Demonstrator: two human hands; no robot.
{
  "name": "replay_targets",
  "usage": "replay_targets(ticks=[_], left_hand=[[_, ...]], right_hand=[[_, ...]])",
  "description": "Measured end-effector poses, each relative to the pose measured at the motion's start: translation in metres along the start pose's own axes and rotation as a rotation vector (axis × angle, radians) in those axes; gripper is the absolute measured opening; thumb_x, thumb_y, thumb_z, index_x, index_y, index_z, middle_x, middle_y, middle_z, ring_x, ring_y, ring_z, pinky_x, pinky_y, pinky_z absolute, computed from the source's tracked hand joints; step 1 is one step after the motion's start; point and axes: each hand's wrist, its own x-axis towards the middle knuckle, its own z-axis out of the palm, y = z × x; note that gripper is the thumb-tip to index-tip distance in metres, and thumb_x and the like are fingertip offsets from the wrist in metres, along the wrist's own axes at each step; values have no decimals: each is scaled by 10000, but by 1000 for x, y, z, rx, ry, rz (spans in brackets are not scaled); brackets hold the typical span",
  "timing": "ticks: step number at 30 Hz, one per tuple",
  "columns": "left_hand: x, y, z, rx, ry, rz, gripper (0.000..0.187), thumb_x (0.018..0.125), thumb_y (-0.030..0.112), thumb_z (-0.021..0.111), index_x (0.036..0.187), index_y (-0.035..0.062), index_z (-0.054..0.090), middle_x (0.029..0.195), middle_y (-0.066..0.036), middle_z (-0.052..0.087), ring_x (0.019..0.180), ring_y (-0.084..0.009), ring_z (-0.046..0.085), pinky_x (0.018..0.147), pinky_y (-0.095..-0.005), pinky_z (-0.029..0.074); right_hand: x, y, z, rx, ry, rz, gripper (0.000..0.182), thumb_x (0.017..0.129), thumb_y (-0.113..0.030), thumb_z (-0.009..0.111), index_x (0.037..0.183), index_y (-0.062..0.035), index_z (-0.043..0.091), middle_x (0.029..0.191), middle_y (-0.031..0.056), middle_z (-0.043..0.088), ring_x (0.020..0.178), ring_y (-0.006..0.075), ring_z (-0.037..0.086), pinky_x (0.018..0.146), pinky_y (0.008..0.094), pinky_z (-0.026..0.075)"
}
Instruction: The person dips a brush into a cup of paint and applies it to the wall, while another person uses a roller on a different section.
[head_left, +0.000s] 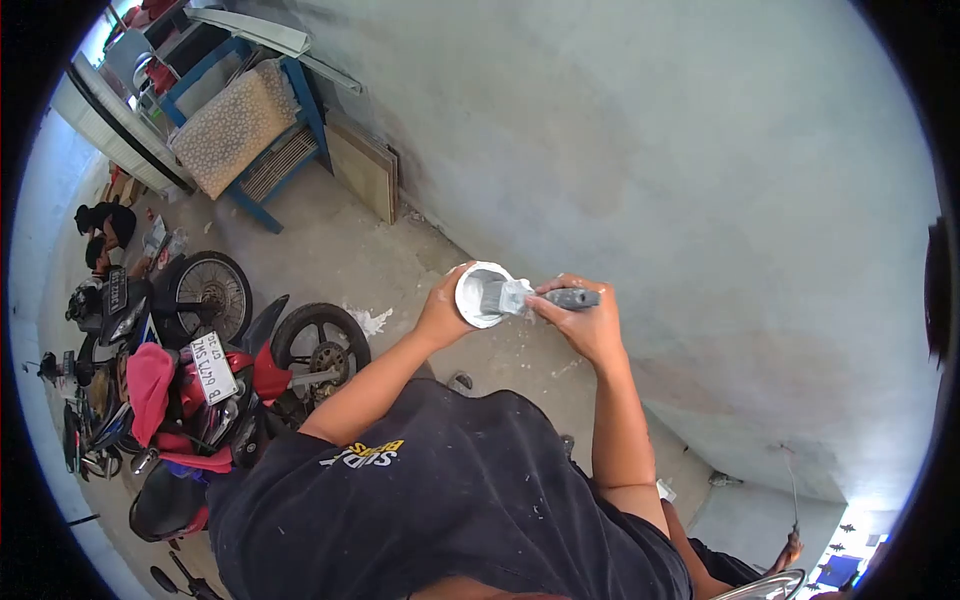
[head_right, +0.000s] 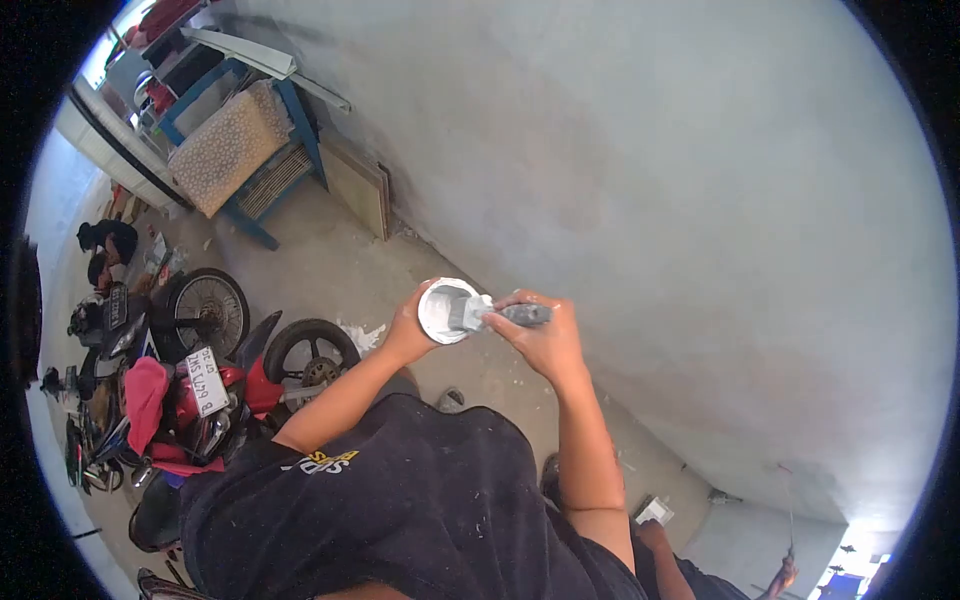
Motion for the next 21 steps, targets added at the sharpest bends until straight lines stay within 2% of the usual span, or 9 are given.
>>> replay_targets(ticks=[2,4,6,8,11,15,19,21], left_hand=[[20,-7,3,51,-13,19,834,611,217,929,1315,30,525,1205,-153,662,1122,-305,645,969,-408,511],[39,-14,8,79,-26,49,830,612,207,924,1317,26,524,1209,-156,661,1125,-311,643,973,-408,510],[64,-19,15,-56,-61,24,841,604,218,927,1317,21,527,1249,-162,640,1150,-329,627,983,-411,505],[77,-21,19,-45,-81,3,843,604,223,926,1319,18,528,1273,-171,624,1172,-345,610,1000,-419,495],[108,-25,18,6,-108,26,854,605,232,924,1328,20,523,1267,-178,625,1177,-360,601,1015,-431,485],[147,-32,25,-11,-183,68,869,595,241,924,1335,33,519,1259,-175,627,1179,-362,597,1013,-436,485],[177,-47,23,45,-194,93,875,582,243,928,1334,60,519,1251,-164,633,1174,-356,600,1001,-436,493],[199,-52,20,-17,-243,32,873,580,246,929,1331,68,521,1247,-161,636,1171,-355,603,998,-436,494]], right_hand=[[9,9,-8,53,80,82,147,814,-117,786,834,15,724,689,50,696,632,92,636,571,242,480],[10,15,-14,60,147,128,129,818,-87,765,850,27,716,726,61,699,664,107,650,592,251,506],[23,19,-33,28,190,156,113,823,-58,744,865,40,708,762,72,702,696,122,664,613,259,531],[30,17,-39,355,269,288,121,836,-35,715,894,68,691,866,112,695,753,175,684,676,301,592],[38,21,-39,449,346,312,151,840,-50,728,923,73,702,914,116,697,820,198,692,747,308,610],[65,31,-37,469,425,283,146,848,-40,716,938,74,702,922,130,692,832,205,693,741,322,622],[87,38,-40,401,458,355,137,850,-16,702,951,77,704,965,129,704,866,200,691,759,340,602],[94,45,-43,373,486,404,138,851,-8,696,962,74,705,982,125,710,888,192,690,764,345,593]])
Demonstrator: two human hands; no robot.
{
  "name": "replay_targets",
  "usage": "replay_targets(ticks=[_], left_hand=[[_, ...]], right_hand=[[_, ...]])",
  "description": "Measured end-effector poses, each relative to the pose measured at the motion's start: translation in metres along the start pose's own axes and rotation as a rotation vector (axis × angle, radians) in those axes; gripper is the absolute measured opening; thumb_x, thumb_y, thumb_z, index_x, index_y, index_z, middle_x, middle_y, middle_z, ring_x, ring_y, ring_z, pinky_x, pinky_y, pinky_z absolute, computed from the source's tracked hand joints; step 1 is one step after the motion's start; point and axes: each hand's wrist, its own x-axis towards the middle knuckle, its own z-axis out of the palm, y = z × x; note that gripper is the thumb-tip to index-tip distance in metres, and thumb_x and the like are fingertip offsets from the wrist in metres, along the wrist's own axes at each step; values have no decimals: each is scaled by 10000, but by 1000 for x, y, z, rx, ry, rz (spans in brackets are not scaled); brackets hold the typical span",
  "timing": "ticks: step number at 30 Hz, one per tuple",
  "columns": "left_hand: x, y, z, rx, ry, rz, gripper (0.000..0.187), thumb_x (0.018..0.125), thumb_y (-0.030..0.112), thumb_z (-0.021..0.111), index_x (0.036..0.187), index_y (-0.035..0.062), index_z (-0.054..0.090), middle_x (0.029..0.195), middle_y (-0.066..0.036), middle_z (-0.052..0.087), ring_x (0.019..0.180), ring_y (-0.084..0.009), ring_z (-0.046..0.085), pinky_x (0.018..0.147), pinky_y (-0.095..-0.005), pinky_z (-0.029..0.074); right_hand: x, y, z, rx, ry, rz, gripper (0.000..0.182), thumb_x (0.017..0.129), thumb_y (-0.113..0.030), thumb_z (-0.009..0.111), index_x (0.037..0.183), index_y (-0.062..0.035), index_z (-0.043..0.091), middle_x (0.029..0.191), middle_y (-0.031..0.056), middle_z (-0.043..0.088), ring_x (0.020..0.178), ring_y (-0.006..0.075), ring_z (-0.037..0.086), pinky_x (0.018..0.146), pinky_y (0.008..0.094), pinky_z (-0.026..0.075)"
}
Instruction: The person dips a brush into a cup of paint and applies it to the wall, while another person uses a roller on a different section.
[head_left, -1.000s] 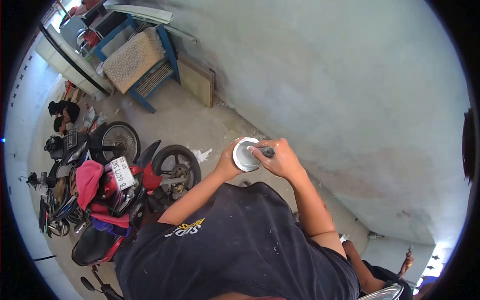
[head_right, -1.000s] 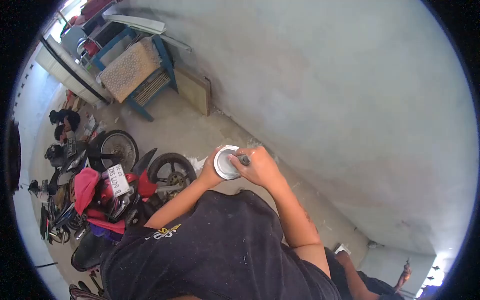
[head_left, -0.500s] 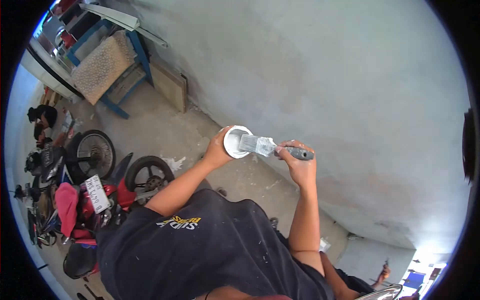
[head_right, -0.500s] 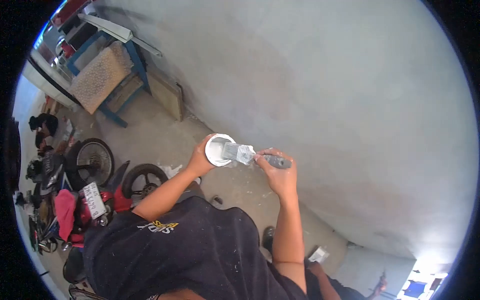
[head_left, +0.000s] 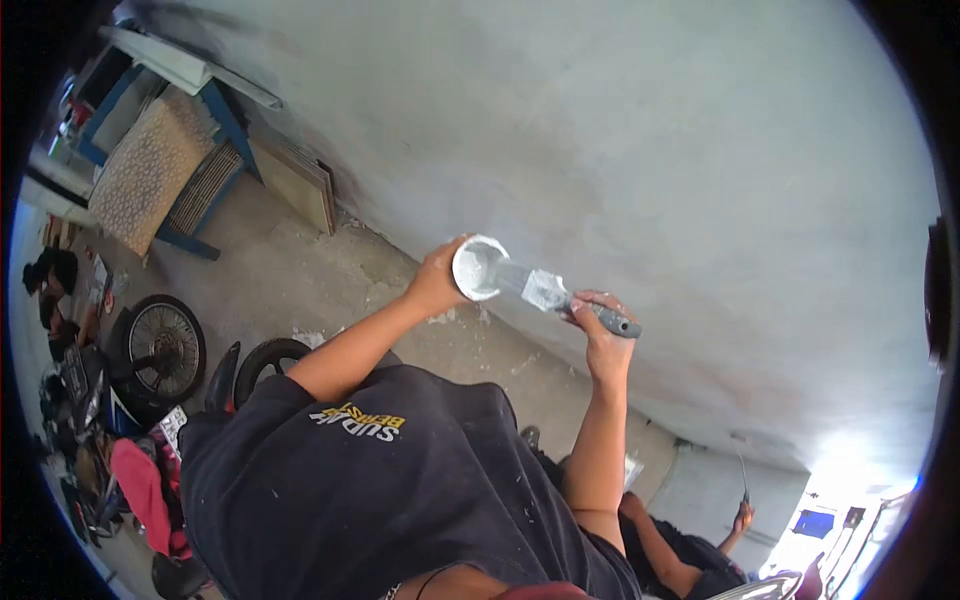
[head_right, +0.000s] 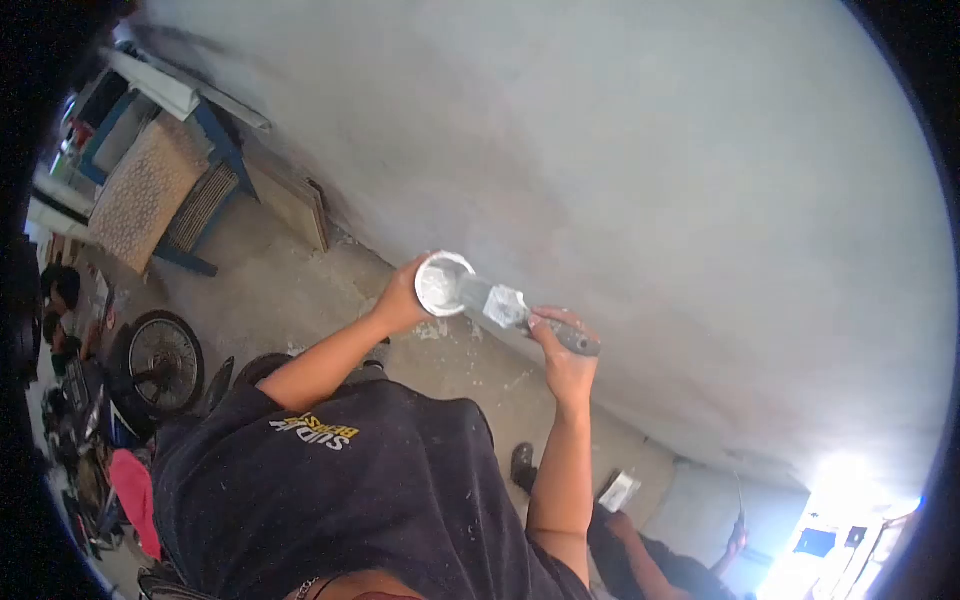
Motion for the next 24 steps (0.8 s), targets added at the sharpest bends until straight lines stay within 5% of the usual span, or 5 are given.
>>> replay_targets(ticks=[5,11,13,20,24], left_hand=[[33,-10,-7,23,-40,2,854,577,255,932,1308,75,529,1227,-156,648,1149,-361,617,979,-446,501],[56,-28,-2,19,-119,31,887,575,255,933,1337,64,520,1251,-168,638,1174,-358,609,1008,-433,490],[52,-44,13,-13,-125,29,897,573,257,934,1344,60,520,1263,-174,632,1186,-358,604,1011,-428,487],[57,-35,6,-93,-156,14,898,554,240,945,1327,61,523,1227,-157,638,1163,-353,610,986,-430,499],[57,-31,12,-53,-124,62,870,549,232,948,1296,61,538,1196,-146,654,1121,-335,637,966,-415,513]], right_hand=[[16,-24,20,-521,-334,-648,239,785,46,706,994,-69,729,1062,126,710,926,277,709,801,359,569],[-1,-37,38,-926,-592,-705,460,627,73,713,1046,-116,704,1301,112,606,1181,317,597,931,402,529],[-5,-43,32,-843,-592,-602,250,794,-52,660,1031,-100,724,1256,135,647,1135,320,626,930,391,528],[-5,30,33,101,139,-176,127,866,13,658,990,43,669,1081,161,666,1000,267,667,860,394,581],[-1,68,46,598,289,162,160,874,3,635,1031,23,605,1039,141,631,938,277,676,847,431,606]])
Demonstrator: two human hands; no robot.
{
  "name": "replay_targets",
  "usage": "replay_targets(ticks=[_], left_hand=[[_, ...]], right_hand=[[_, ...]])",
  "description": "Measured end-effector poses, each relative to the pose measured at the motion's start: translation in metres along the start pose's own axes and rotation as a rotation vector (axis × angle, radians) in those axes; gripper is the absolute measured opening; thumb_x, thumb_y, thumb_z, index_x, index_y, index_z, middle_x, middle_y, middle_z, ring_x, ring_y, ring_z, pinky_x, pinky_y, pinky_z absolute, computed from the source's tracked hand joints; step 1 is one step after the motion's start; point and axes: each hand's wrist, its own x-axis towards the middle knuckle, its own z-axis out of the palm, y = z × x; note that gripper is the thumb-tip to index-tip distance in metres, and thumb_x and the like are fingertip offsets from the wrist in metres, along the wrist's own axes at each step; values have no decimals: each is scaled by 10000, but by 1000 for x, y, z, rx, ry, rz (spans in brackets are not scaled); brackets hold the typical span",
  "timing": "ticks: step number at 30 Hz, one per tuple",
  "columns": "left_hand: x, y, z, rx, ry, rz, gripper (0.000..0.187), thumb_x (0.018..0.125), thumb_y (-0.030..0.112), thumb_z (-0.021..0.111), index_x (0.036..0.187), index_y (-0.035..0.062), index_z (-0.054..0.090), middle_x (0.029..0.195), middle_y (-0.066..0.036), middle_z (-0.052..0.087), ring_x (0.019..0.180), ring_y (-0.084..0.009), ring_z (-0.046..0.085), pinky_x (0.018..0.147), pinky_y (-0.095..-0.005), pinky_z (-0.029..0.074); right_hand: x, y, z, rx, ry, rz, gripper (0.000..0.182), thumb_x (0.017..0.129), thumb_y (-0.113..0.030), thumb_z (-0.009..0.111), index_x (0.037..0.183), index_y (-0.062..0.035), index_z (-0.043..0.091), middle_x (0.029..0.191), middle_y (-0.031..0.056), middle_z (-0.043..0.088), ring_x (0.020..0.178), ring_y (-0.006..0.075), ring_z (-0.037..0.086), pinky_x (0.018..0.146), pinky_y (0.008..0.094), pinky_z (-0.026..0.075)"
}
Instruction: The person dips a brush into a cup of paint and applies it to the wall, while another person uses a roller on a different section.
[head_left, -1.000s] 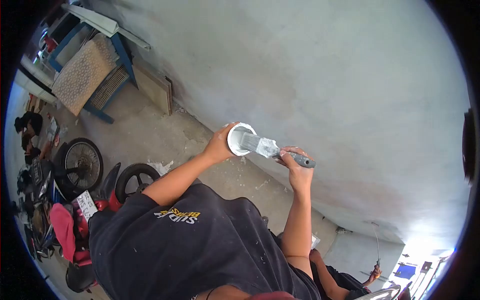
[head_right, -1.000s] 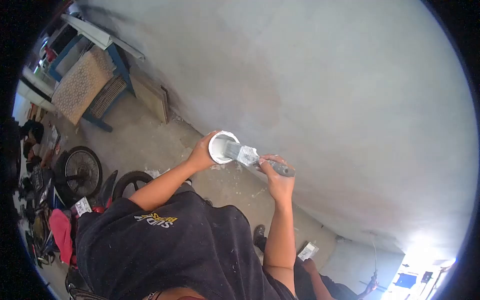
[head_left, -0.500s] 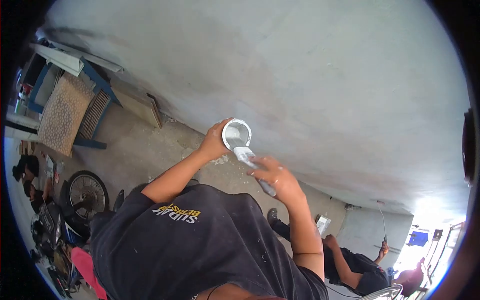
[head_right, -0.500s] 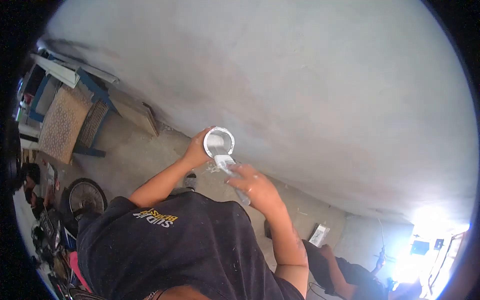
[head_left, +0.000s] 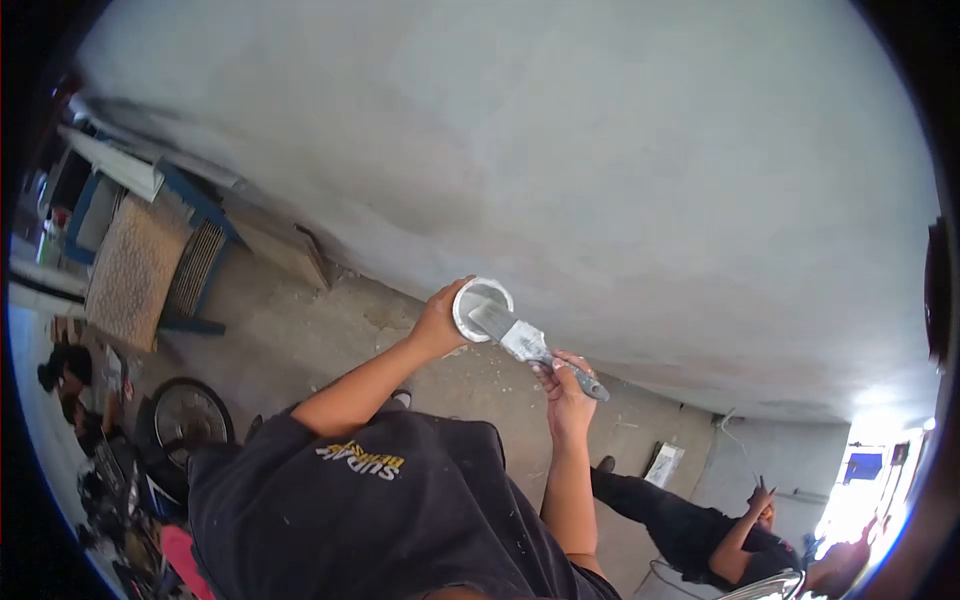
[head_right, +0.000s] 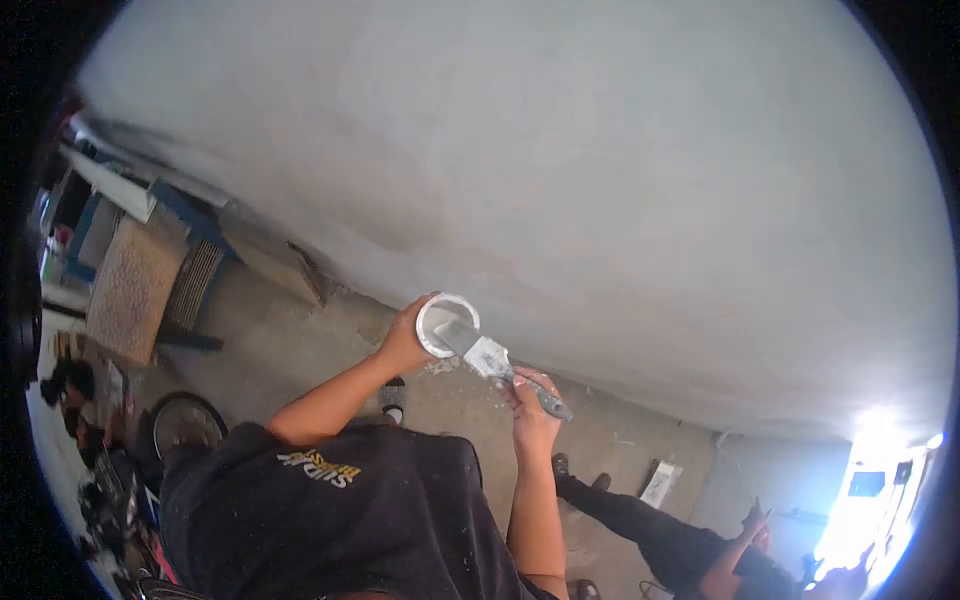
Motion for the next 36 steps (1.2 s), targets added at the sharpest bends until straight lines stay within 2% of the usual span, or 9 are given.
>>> replay_targets(ticks=[4,9,14,18,23,27,31,33,36], left_hand=[[-3,-40,3,-88,-32,-35,860,554,215,948,1297,67,541,1193,-136,660,1124,-298,643,972,-401,508],[-12,-64,29,-63,-19,-270,861,558,163,948,1307,71,533,1206,-121,665,1132,-260,644,971,-382,512],[-27,-81,82,1,-31,-301,893,540,126,948,1319,57,516,1218,-131,660,1133,-277,645,972,-385,515],[-45,-115,103,-67,-8,-272,893,543,122,947,1322,56,516,1204,-130,666,1127,-269,647,971,-386,514],[-39,-79,82,-57,25,-363,849,551,129,951,1282,50,527,1173,-123,679,1093,-259,659,949,-378,520],[-47,-66,56,-25,44,-292,830,564,152,960,1264,50,527,1186,-117,672,1099,-244,652,941,-372,519],[-46,-50,32,-28,124,-222,834,583,200,972,1269,58,519,1180,-112,666,1083,-234,646,938,-370,513],[-45,-37,37,5,129,-210,833,589,213,973,1269,59,517,1176,-109,665,1078,-232,643,937,-369,511],[-52,-32,32,-5,128,-221,837,588,216,973,1271,60,515,1188,-101,658,1086,-232,636,939,-366,507]], right_hand=[[7,19,-9,65,49,20,88,887,5,608,974,1,604,983,136,632,889,276,683,816,446,609],[22,49,-40,126,89,60,76,877,24,618,944,-9,601,954,115,640,867,261,684,780,419,615],[40,71,-75,-38,35,95,106,858,38,648,942,-1,596,946,117,639,830,260,688,756,395,621],[49,97,-93,111,96,197,87,865,34,644,935,7,600,944,120,642,827,274,701,761,411,624],[42,70,-83,177,54,247,96,881,35,621,977,38,625,981,152,653,863,330,716,789,437,626],[23,47,-72,145,2,162,112,879,33,626,990,51,630,998,163,654,864,326,712,801,437,624],[35,18,-48,-6,31,-38,99,871,31,646,968,46,658,976,161,659,867,292,701,806,414,608],[58,-13,-47,-570,-10,-783,98,869,22,658,958,4,696,985,185,660,867,300,701,796,391,584],[85,-47,-19,-694,59,-1017,134,831,23,688,944,-39,721,1096,222,648,940,346,691,815,397,563]])
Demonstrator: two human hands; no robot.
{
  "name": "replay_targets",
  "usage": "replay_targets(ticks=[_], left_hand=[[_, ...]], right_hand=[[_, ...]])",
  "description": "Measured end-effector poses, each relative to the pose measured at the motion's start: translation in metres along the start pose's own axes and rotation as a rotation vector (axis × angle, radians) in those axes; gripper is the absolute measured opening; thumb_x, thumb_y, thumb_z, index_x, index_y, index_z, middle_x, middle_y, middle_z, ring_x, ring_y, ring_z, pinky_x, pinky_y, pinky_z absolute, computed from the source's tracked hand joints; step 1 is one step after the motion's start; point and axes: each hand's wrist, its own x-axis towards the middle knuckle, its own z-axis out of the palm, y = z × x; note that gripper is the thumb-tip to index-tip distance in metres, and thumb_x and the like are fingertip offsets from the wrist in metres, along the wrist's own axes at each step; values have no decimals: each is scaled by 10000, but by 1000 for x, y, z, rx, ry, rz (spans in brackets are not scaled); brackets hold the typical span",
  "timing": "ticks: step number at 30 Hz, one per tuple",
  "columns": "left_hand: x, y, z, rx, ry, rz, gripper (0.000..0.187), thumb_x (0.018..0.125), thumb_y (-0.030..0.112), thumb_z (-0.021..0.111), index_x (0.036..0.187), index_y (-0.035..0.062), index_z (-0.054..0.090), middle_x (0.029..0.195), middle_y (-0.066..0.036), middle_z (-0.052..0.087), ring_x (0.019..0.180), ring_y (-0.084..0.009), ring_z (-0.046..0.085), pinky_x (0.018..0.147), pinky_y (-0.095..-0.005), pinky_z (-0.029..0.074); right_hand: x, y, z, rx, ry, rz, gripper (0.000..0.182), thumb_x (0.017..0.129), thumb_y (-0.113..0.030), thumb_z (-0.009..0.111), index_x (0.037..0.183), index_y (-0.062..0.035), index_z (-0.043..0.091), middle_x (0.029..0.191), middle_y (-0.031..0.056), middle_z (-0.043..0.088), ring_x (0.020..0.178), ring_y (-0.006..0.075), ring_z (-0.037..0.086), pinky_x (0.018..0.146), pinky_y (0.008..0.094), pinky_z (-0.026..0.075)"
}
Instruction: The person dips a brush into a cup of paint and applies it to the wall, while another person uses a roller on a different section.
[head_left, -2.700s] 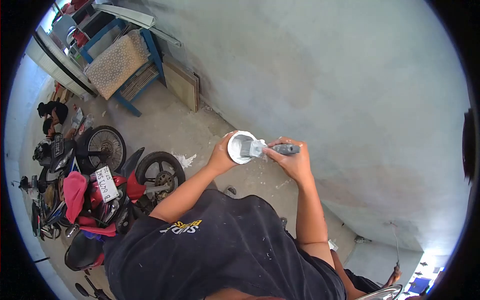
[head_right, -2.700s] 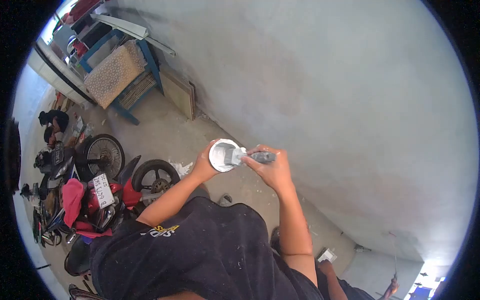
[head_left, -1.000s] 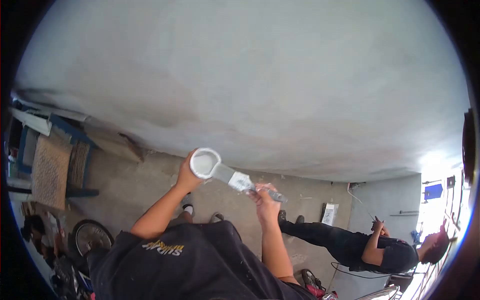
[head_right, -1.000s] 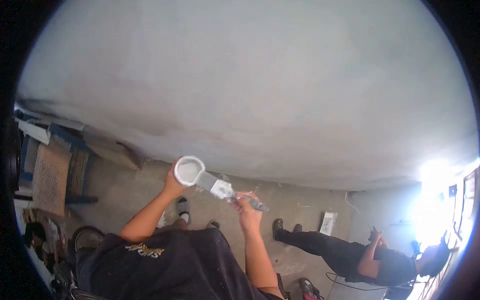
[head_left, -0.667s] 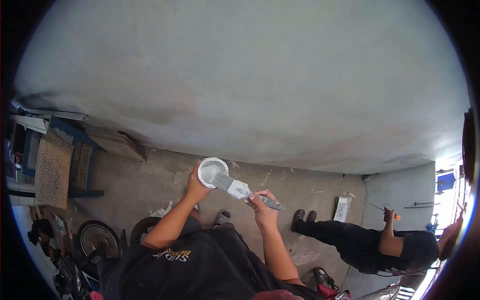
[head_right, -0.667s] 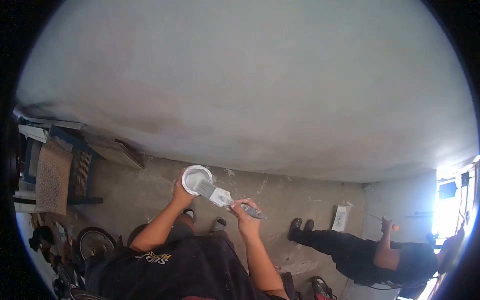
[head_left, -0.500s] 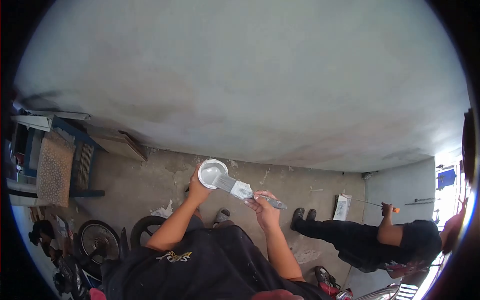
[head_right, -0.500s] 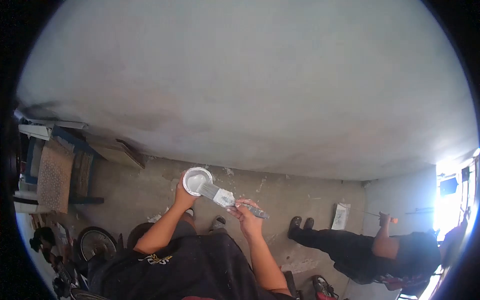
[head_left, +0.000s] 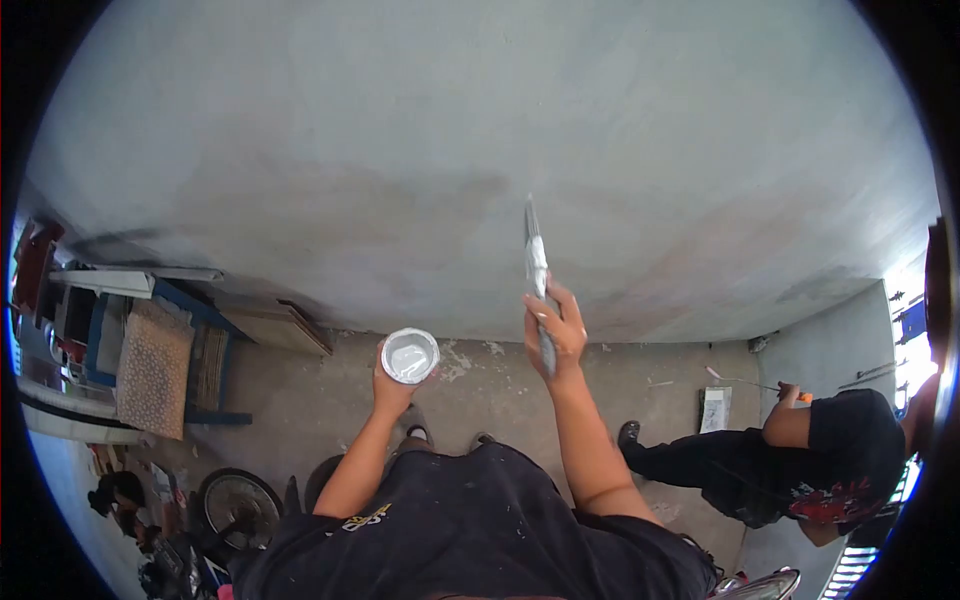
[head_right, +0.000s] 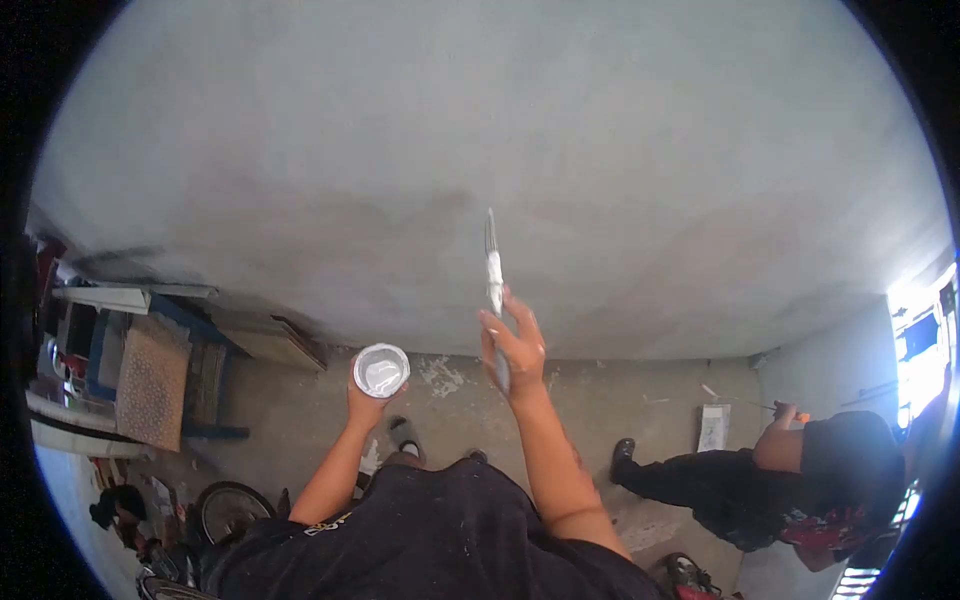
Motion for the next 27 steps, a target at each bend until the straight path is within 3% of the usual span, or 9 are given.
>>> replay_targets(ticks=[2,11,15,19,21,23,24,26,27], left_hand=[[-3,0,-9,90,30,10,826,591,215,971,1261,51,517,1188,-100,656,1090,-237,633,934,-368,509],[26,-8,-39,-10,-102,-83,803,600,130,954,1255,36,498,1175,-112,646,1084,-234,627,959,-369,499],[76,-40,-86,76,-180,-11,806,600,134,955,1255,35,495,1179,-113,645,1093,-235,623,965,-369,497],[112,-56,-112,4,-270,-8,815,596,137,957,1256,35,490,1183,-113,641,1088,-237,623,967,-367,494],[127,-56,-121,30,-293,22,818,595,137,957,1258,34,488,1185,-114,640,1086,-239,623,968,-366,494],[136,-59,-126,18,-306,25,817,598,127,953,1260,31,484,1193,-116,636,1089,-238,622,969,-363,494],[138,-63,-130,25,-321,18,817,598,127,953,1260,31,484,1193,-116,636,1089,-238,622,969,-363,494],[142,-74,-133,-52,-305,-5,825,601,121,950,1270,28,477,1209,-114,631,1097,-235,617,972,-366,491],[142,-73,-135,-49,-315,-9,825,601,121,950,1270,28,477,1209,-114,631,1097,-235,617,972,-366,491]], right_hand=[[22,15,16,-276,1,-423,191,788,13,721,961,-67,723,1195,241,617,1051,401,652,853,423,555],[-3,3,105,-92,-257,-404,246,847,-75,690,1086,-135,695,1227,201,616,1068,367,644,860,411,547],[13,12,80,-309,178,-105,101,874,-78,709,968,-112,717,926,138,694,806,271,686,709,353,556],[24,33,26,-248,505,-2,63,864,-49,716,918,-79,709,990,144,675,842,275,663,734,358,542],[18,48,32,-437,557,-173,128,846,-10,726,951,-83,731,991,130,685,770,220,663,670,317,534],[-15,62,87,180,419,506,166,850,-45,747,1008,-94,744,1016,129,678,756,212,654,663,303,532],[-28,48,111,-60,172,226,223,828,-98,768,1050,-121,753,1117,144,671,841,249,672,699,322,547],[-59,45,174,-94,-84,-20,273,781,-111,757,1054,-127,752,1303,183,611,1108,310,641,845,402,553],[-55,18,194,-57,-120,-177,268,790,-109,752,1057,-128,750,1299,180,613,1109,312,640,858,397,549]])
